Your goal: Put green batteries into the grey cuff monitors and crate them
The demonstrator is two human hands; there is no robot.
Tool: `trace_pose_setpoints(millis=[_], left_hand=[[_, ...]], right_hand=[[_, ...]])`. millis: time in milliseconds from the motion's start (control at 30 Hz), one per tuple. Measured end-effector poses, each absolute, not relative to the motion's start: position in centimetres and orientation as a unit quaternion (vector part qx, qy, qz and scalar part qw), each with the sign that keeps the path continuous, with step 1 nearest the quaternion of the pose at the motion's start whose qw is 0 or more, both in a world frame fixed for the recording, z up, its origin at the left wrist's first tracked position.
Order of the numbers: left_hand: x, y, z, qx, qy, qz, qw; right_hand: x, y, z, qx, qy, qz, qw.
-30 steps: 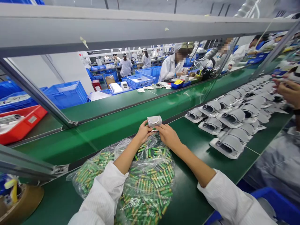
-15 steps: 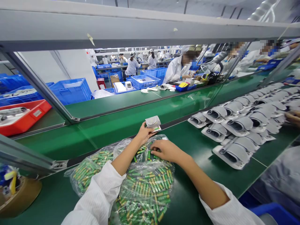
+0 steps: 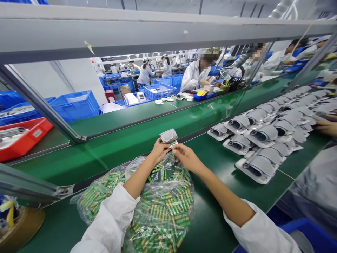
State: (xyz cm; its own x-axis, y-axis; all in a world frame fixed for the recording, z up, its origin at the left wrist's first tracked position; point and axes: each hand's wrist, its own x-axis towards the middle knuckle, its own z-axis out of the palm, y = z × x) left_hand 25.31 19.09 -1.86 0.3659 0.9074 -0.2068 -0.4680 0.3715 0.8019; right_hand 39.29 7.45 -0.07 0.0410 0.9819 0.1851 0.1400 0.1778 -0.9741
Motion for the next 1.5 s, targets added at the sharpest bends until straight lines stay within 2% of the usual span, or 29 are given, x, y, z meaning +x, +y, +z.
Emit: trace_pose_setpoints(millis=[133, 367, 567, 833, 1100, 1367, 1500], left_hand=[[25.3, 18.6, -1.4, 0.333, 0.322, 0.459, 0.758], [25.2, 17.9, -1.0, 0.379, 0.298, 0.437, 0.759], [25.0, 17.6, -0.8, 0.395, 0.294, 0.425, 0.76], [25.2, 17.5, -1.1, 0.432, 0.287, 0.412, 0.749], [25.2, 17.5, -1.1, 0.457, 0.268, 0.385, 0.755], [25.0, 17.6, -1.2, 0.482, 0.265, 0.367, 0.75], [25.1, 17.6, -1.3, 0.489, 0.259, 0.379, 0.742]], right_hand=[[39.5, 8.6, -1.0, -0.457, -0.342, 0.501, 0.651], [40.2, 9.6, -2.1, -0.407, -0.209, 0.535, 0.711], [39.7, 9.6, -2.2, -0.429, -0.283, 0.528, 0.676], [39.7, 9.4, -2.4, -0.569, -0.446, 0.343, 0.599], [39.6, 8.9, -1.6, -0.59, -0.499, 0.268, 0.575], [40.2, 9.4, -2.4, -0.625, -0.477, 0.244, 0.568], [41.0, 10.1, -3.0, -0.617, -0.431, 0.314, 0.578]])
